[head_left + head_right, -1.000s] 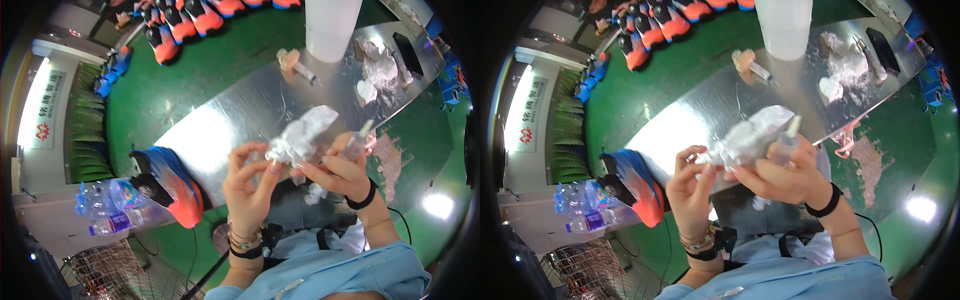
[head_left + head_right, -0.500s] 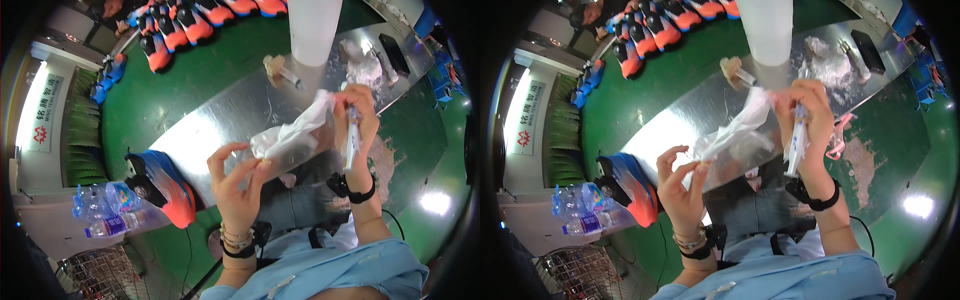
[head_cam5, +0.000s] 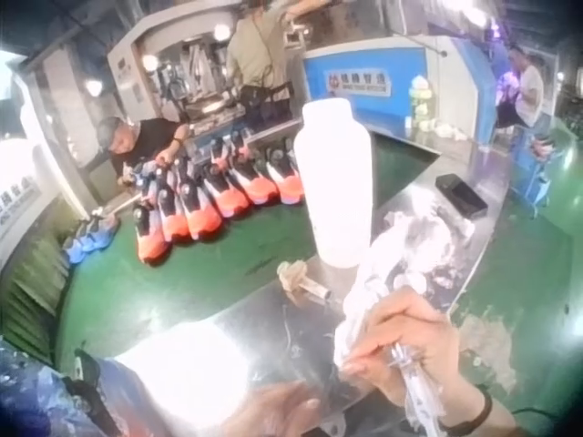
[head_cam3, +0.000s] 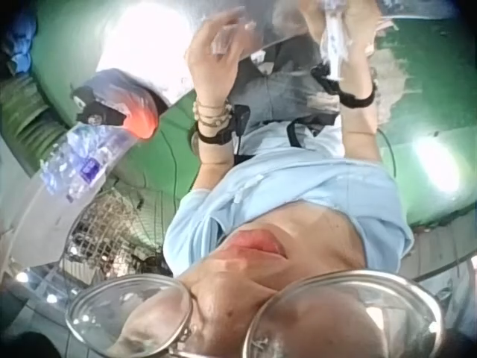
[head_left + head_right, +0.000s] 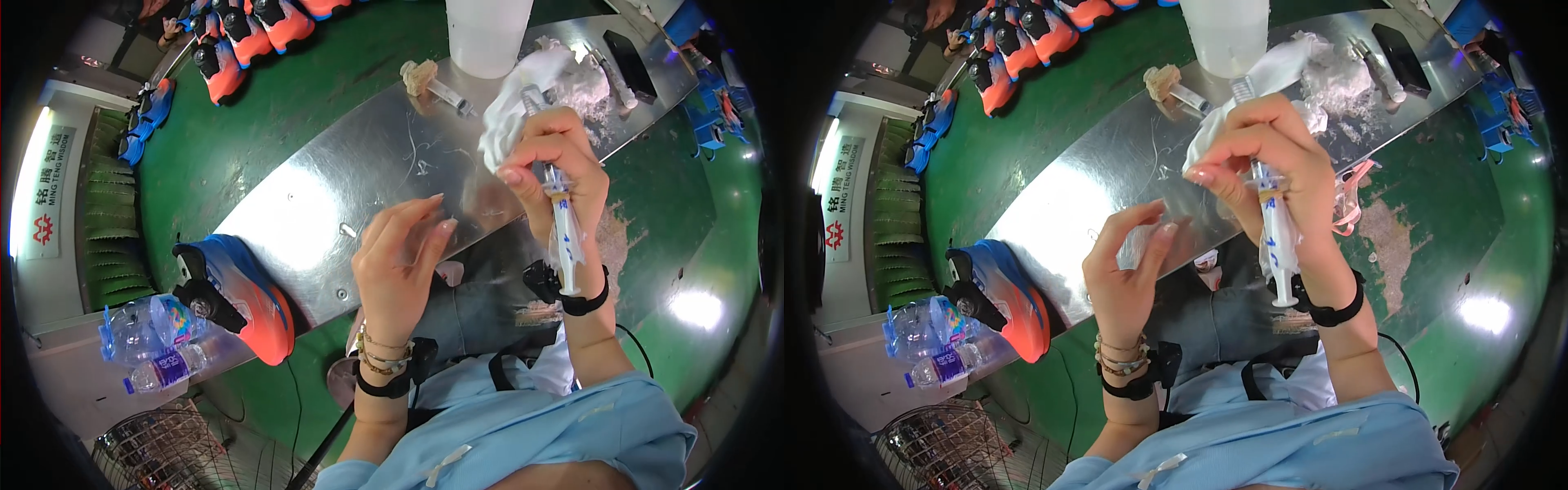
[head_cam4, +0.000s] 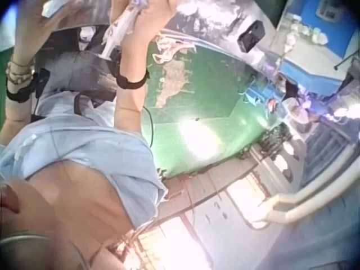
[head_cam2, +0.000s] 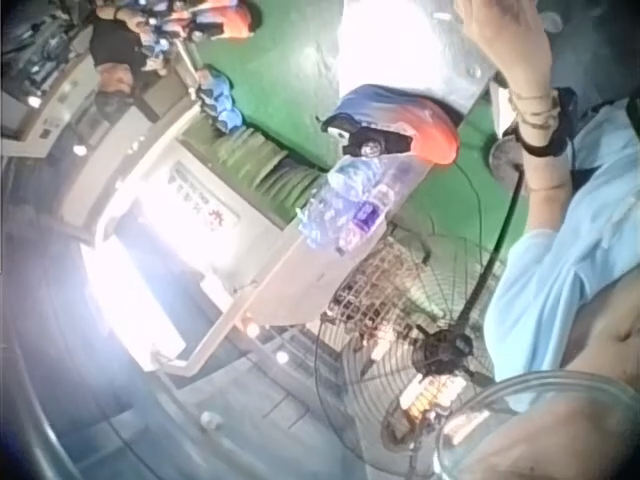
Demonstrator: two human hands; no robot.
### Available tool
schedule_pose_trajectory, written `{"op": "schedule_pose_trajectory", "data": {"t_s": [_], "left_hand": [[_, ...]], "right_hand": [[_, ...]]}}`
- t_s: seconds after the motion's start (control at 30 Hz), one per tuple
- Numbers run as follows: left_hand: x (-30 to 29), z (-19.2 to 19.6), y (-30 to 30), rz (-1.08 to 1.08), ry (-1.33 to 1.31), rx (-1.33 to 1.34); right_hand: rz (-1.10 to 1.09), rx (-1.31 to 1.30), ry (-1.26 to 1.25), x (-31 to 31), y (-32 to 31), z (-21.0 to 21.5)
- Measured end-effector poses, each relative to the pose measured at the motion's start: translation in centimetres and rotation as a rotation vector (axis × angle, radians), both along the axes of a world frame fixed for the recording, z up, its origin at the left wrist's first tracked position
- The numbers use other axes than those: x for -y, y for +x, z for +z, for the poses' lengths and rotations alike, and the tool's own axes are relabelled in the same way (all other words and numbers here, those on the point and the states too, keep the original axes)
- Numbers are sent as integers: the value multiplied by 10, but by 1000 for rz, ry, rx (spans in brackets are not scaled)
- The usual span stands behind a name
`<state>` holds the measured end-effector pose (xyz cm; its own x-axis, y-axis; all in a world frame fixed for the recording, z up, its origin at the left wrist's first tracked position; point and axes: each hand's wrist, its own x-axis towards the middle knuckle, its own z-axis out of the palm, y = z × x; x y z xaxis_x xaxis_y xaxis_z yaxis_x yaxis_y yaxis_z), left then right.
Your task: Cleaning and preparing small shoe components using a syringe and a cloth in a factory setting.
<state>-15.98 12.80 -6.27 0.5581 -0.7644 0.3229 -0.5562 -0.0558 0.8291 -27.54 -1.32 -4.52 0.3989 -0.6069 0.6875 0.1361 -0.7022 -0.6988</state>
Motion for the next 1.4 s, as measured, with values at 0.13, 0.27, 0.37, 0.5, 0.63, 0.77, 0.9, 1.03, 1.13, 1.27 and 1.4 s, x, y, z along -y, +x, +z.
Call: {"op": "schedule_pose_trajectory", "data": {"t_s": [0.13,0.27,0.37,0.5,0.63,0.77,0.9,1.03,1.13,1.27,1.4], "left_hand": [[11,-8,-3,-67,115,-263],[29,-15,-8,-41,76,-110],[40,-9,-8,-20,15,-79],[55,-10,-3,-7,-97,107],[70,-21,-5,0,-82,30],[73,-13,-14,-6,-104,-165],[76,-15,-14,-47,-165,-36],[75,-10,-16,-82,-237,-307],[72,-20,-10,-130,-241,-353],[72,-16,-10,-149,-265,-441],[72,-8,-12,-139,-289,-477]], "right_hand": [[115,35,122,2,2,3],[258,163,268,12,-1,-6],[357,197,477,4,6,-10],[552,474,655,11,14,-17],[630,526,805,16,13,-20],[587,562,917,9,12,-7],[612,621,890,17,13,-20],[651,643,972,13,10,-17],[750,749,1010,10,7,-22],[819,697,992,8,6,-21],[867,689,1020,2,6,-21]]}}
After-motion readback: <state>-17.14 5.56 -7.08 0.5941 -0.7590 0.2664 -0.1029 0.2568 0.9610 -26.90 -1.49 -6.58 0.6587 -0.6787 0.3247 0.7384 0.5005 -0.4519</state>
